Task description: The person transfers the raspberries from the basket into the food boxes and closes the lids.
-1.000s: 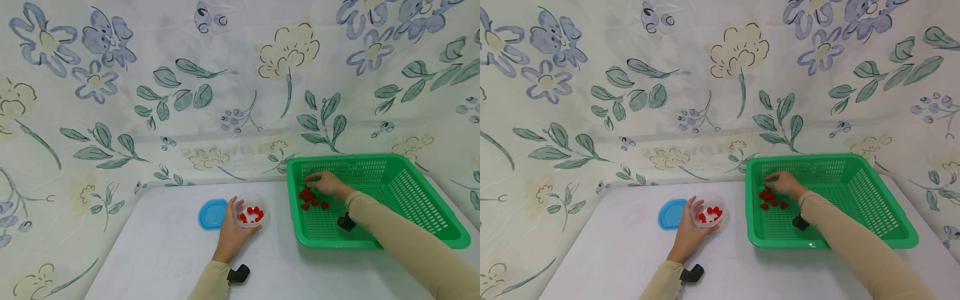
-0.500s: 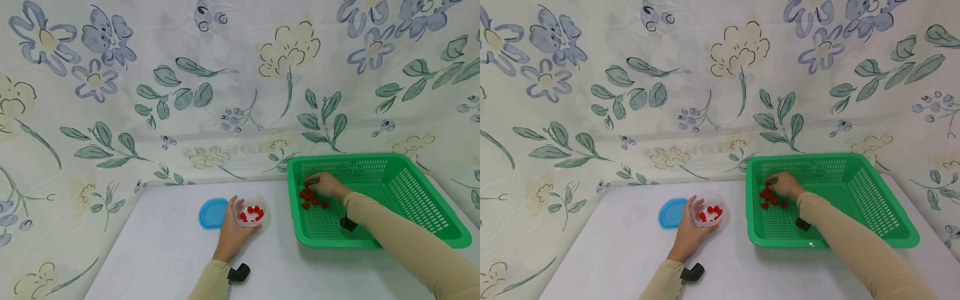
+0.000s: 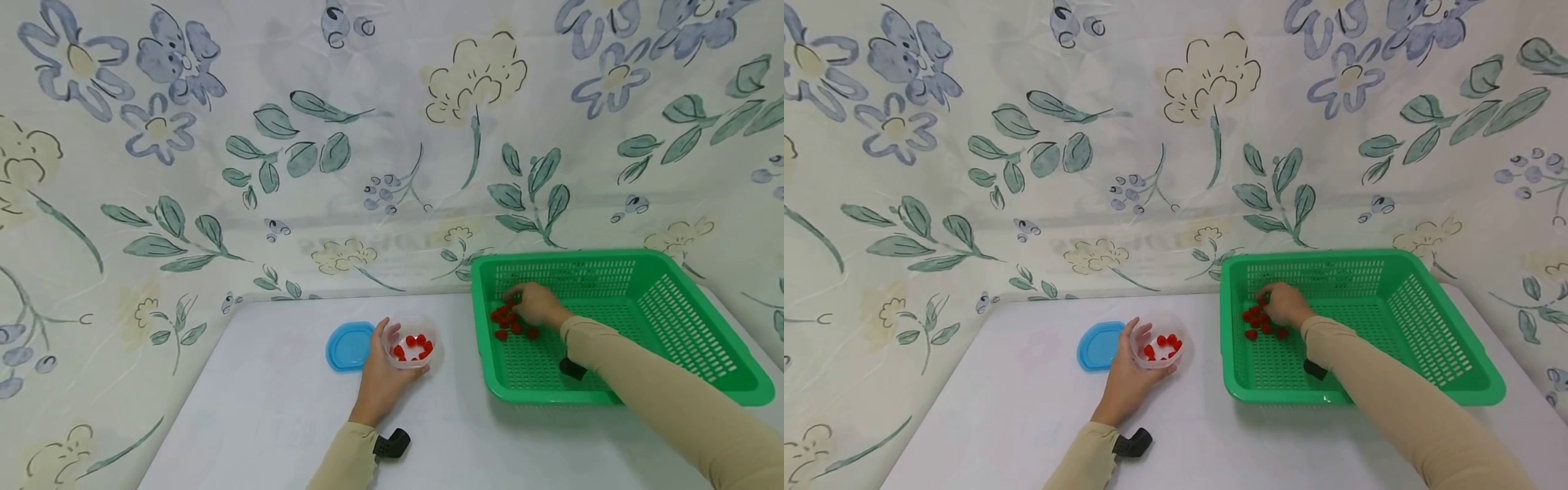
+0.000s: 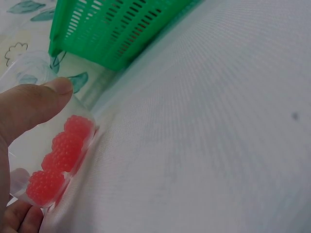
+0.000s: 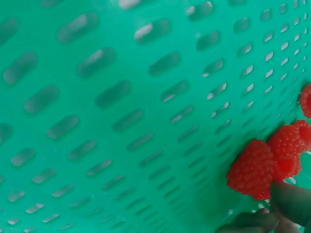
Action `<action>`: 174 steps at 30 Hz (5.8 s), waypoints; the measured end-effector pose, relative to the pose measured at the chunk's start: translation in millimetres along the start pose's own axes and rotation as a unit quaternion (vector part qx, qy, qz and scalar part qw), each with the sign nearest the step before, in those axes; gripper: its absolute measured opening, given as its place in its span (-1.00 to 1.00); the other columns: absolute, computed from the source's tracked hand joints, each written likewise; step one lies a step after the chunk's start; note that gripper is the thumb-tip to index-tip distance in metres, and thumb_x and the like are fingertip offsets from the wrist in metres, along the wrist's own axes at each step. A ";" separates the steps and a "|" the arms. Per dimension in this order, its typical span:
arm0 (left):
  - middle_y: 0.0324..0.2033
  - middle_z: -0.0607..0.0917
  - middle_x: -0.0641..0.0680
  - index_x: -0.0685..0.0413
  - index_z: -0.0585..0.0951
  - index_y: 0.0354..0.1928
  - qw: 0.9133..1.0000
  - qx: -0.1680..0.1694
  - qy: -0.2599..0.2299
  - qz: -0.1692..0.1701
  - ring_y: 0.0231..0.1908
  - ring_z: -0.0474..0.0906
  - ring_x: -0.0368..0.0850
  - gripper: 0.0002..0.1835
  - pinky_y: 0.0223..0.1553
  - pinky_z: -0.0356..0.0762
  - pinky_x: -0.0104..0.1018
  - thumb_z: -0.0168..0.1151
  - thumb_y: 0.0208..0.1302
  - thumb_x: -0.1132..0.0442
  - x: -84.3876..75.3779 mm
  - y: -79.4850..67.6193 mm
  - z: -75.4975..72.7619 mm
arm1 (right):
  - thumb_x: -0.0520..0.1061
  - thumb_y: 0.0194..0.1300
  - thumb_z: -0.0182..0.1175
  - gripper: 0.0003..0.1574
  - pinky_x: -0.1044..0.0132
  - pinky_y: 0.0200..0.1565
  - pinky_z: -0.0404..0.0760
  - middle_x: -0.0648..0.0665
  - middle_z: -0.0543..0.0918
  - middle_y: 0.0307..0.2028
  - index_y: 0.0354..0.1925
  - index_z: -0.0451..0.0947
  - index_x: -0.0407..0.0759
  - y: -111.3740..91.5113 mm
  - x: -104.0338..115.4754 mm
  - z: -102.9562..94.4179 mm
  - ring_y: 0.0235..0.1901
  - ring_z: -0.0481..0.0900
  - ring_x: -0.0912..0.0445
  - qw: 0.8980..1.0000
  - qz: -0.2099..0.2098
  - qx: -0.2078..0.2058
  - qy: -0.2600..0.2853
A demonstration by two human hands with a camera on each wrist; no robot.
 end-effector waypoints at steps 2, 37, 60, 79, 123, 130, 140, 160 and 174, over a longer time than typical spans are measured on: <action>0.37 0.43 -0.03 -0.11 0.10 0.51 1.000 0.000 0.000 0.000 0.37 0.32 0.08 0.14 0.25 0.46 0.12 0.64 -0.04 0.14 -0.5 0.5 -0.2 | -0.36 0.36 0.09 -0.60 0.32 -0.48 0.43 -0.18 0.61 -0.44 0.14 0.54 -0.45 -0.6 -0.4 -1.5 -0.58 0.36 0.16 1.000 0.006 -0.003 -0.010; 0.37 0.43 -0.01 -0.06 0.10 0.52 1.000 0.002 0.004 -0.002 0.37 0.31 0.09 0.15 0.21 0.50 0.12 0.64 -0.04 0.13 1.1 -1.5 -0.8 | -0.15 0.42 0.20 -0.62 0.14 -0.34 0.52 -0.34 0.60 -0.09 0.09 0.59 -0.38 -20.6 31.7 -22.1 -0.29 0.52 -0.06 0.999 -0.022 -0.009 0.025; 0.38 0.42 0.00 -0.08 0.10 0.52 1.000 0.001 0.003 0.000 0.37 0.31 0.10 0.14 0.23 0.48 0.12 0.64 -0.04 0.17 -0.8 -1.3 0.4 | 0.02 0.42 0.26 -0.52 0.18 -0.34 0.47 -0.19 0.54 -0.09 0.19 0.57 -0.18 -68.6 65.8 -40.2 -0.21 0.45 -0.07 0.993 -0.025 -0.030 0.115; 0.38 0.42 0.00 -0.09 0.08 0.52 1.000 0.001 0.008 0.008 0.37 0.31 0.09 0.14 0.23 0.48 0.11 0.64 -0.03 0.17 -2.1 0.0 0.1 | -0.08 0.38 0.30 -0.63 0.17 -0.32 0.60 -0.17 0.55 -0.12 0.11 0.62 -0.14 -99.5 106.3 -27.7 -0.23 0.55 -0.02 0.982 -0.076 -0.052 0.165; 0.40 0.40 0.04 -0.07 0.07 0.53 1.000 0.002 0.000 0.001 0.37 0.32 0.13 0.15 0.26 0.44 0.12 0.63 -0.02 0.15 1.2 -2.2 -1.1 | -0.23 0.26 0.37 -0.78 0.32 -0.41 0.50 -0.13 0.56 -0.26 -0.09 0.71 -0.11 -88.8 145.1 64.8 -0.34 0.47 0.07 0.955 -0.113 -0.174 0.210; 0.40 0.40 0.06 -0.08 0.07 0.53 1.000 0.001 0.000 0.002 0.38 0.32 0.13 0.15 0.28 0.43 0.11 0.64 -0.02 0.17 1.5 -1.8 -0.2 | -0.24 0.27 0.36 -0.78 0.34 -0.42 0.47 -0.12 0.53 -0.32 -0.09 0.70 -0.15 -83.7 147.6 80.2 -0.38 0.45 0.10 0.955 -0.119 -0.184 0.198; 0.40 0.40 0.07 -0.03 0.07 0.53 1.000 -0.002 0.012 0.008 0.36 0.35 0.16 0.16 0.23 0.47 0.10 0.63 -0.03 0.23 -0.7 -1.4 1.0 | -0.20 0.28 0.34 -0.77 0.34 -0.40 0.46 -0.21 0.55 -0.29 -0.07 0.69 -0.17 -75.9 146.2 96.7 -0.34 0.43 0.09 0.954 -0.115 -0.192 0.198; 0.38 0.43 0.10 0.00 0.08 0.52 0.999 -0.007 0.024 0.025 0.34 0.36 0.19 0.12 0.23 0.47 0.14 0.62 0.01 0.17 -0.1 1.2 0.5 | -0.27 0.23 0.35 -0.78 0.32 -0.39 0.40 -0.23 0.55 -0.32 -0.11 0.71 -0.22 -55.5 127.3 117.4 -0.40 0.37 0.11 0.952 -0.104 -0.221 0.185; 0.38 0.44 0.09 -0.01 0.09 0.51 0.999 -0.010 0.025 0.025 0.35 0.36 0.18 0.12 0.21 0.49 0.14 0.62 -0.02 0.20 -0.7 1.0 -0.5 | -0.28 0.16 0.40 -0.75 0.33 -0.38 0.42 -0.12 0.49 -0.30 -0.14 0.71 -0.23 -50.7 122.5 125.6 -0.39 0.37 0.11 0.952 -0.099 -0.250 0.150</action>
Point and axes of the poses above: each hand's wrist, its own y-axis towards the middle knuckle, its own z-axis out of the palm, x = y × z, the point moved 5 cm from there along y, towards the middle knuckle
